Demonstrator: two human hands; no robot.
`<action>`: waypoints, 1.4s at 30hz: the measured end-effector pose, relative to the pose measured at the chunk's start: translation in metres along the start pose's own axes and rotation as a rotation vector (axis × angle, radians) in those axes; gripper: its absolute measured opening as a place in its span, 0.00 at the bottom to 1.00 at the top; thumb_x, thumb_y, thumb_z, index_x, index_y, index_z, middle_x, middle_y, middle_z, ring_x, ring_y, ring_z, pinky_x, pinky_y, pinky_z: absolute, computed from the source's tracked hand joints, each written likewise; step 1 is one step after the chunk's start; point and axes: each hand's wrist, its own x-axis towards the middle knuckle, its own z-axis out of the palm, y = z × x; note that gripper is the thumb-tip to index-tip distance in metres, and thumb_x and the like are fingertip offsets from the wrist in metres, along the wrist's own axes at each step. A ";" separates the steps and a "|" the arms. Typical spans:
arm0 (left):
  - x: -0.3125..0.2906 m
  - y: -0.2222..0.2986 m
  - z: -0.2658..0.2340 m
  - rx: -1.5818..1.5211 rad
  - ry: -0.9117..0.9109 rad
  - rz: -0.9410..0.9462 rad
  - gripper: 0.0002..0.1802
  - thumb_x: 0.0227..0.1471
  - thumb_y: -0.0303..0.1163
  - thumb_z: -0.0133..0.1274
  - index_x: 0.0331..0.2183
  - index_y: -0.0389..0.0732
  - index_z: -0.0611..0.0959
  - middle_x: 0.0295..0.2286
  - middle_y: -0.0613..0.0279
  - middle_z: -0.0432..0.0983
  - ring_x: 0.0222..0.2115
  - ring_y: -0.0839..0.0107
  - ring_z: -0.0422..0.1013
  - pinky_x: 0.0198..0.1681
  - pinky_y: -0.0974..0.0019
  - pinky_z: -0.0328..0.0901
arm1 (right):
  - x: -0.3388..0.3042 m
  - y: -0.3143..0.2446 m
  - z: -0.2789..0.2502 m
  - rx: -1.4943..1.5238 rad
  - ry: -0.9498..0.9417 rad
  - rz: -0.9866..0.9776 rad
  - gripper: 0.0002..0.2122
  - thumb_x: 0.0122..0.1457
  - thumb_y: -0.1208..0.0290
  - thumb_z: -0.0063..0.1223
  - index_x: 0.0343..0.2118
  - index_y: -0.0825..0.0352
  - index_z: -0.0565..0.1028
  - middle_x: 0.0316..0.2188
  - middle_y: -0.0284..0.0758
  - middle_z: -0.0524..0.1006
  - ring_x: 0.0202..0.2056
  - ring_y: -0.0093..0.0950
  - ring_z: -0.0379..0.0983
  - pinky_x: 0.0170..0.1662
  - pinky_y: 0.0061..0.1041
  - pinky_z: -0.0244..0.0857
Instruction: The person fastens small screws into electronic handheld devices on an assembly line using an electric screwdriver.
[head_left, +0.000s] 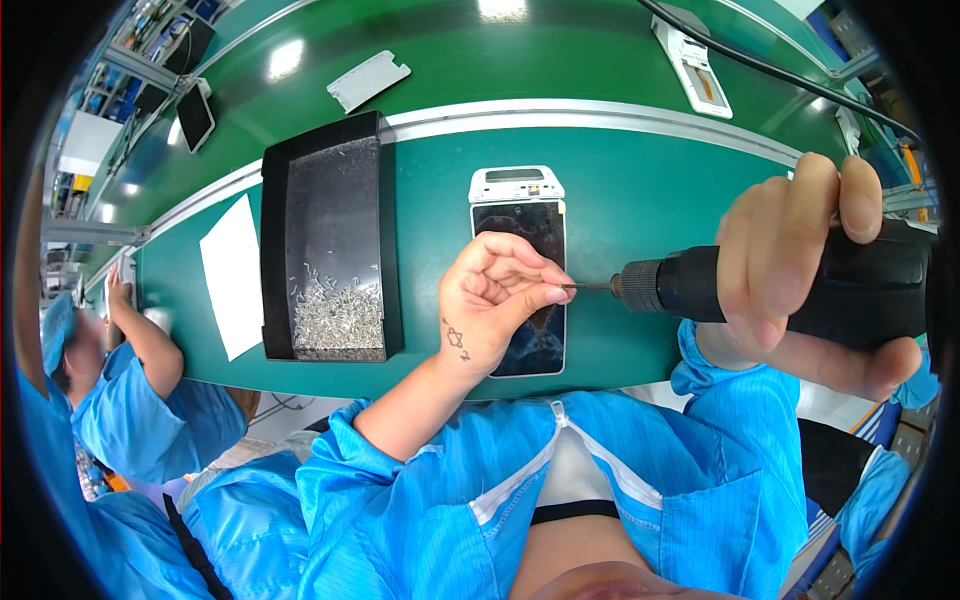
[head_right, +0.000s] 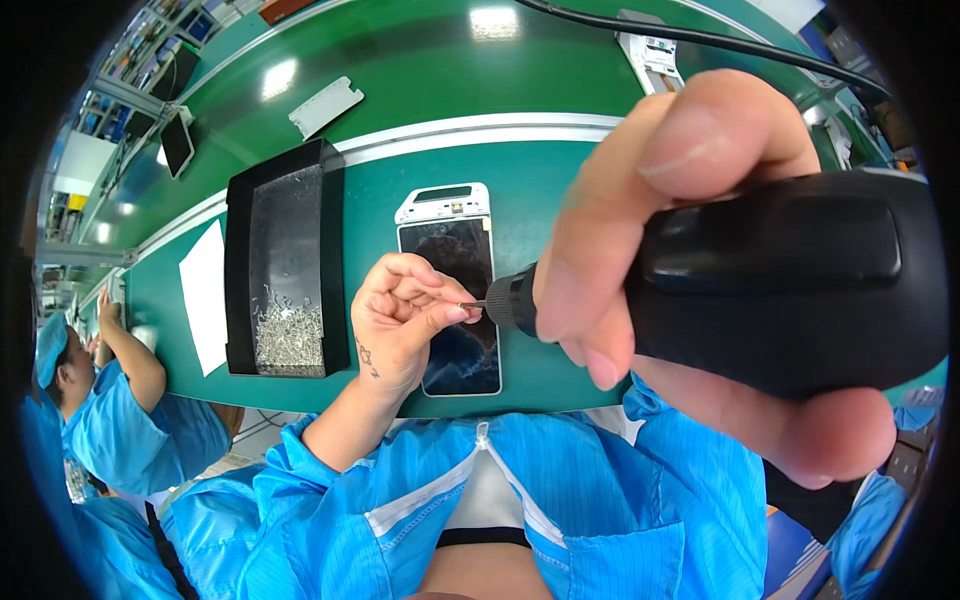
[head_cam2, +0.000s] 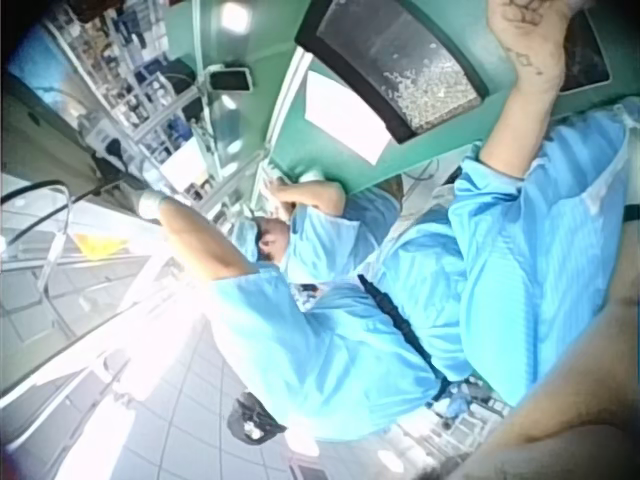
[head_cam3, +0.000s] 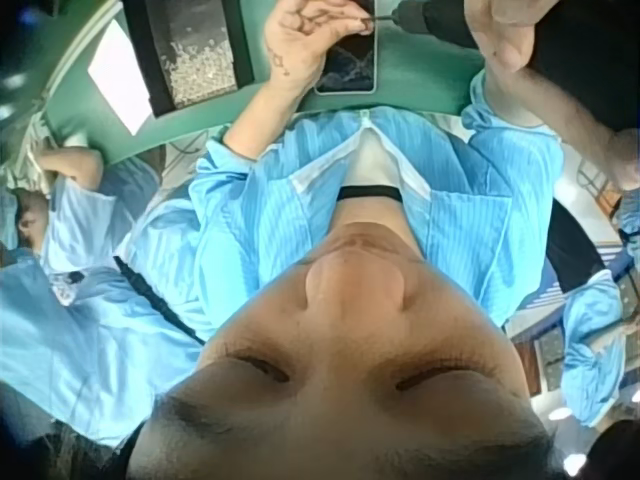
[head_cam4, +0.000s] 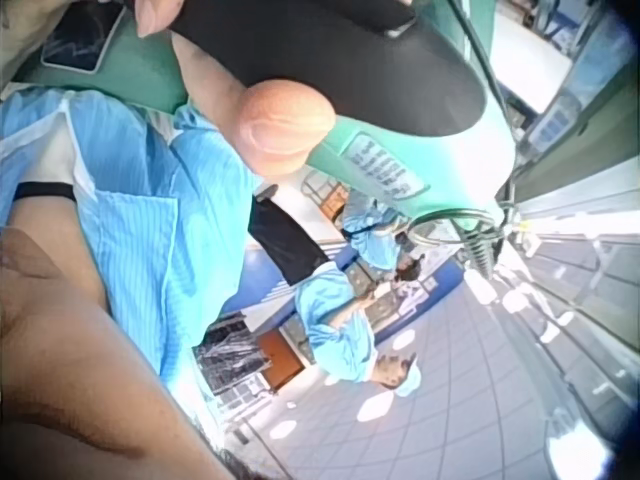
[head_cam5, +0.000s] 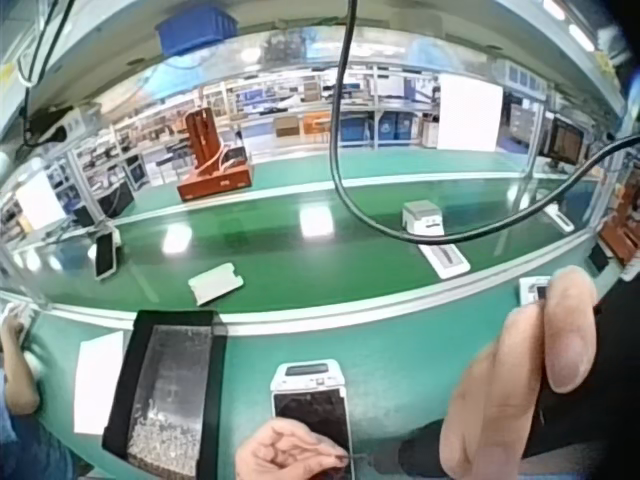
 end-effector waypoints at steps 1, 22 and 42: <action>0.000 0.000 0.001 -0.002 0.000 -0.001 0.14 0.41 0.11 0.49 0.32 0.35 0.67 0.27 0.53 0.73 0.30 0.70 0.72 0.36 0.70 0.68 | 0.001 0.000 -0.001 0.001 -0.046 0.032 0.27 0.41 0.56 0.59 0.37 0.70 0.60 0.24 0.37 0.66 0.16 0.19 0.65 0.16 0.11 0.64; 0.009 -0.009 0.015 0.723 0.170 0.478 0.11 0.37 0.12 0.53 0.29 0.31 0.74 0.27 0.55 0.74 0.28 0.71 0.73 0.32 0.74 0.68 | 0.004 0.002 0.001 -0.154 -0.152 0.147 0.31 0.41 0.52 0.59 0.42 0.69 0.60 0.29 0.41 0.68 0.20 0.22 0.66 0.22 0.17 0.63; -0.003 -0.003 -0.007 1.391 -0.080 0.526 0.22 0.35 0.25 0.57 0.37 0.33 0.74 0.43 0.50 0.66 0.44 0.55 0.63 0.48 0.58 0.57 | 0.009 0.015 -0.015 -0.278 -0.183 0.028 0.33 0.44 0.47 0.52 0.43 0.72 0.60 0.30 0.44 0.67 0.21 0.21 0.65 0.22 0.18 0.60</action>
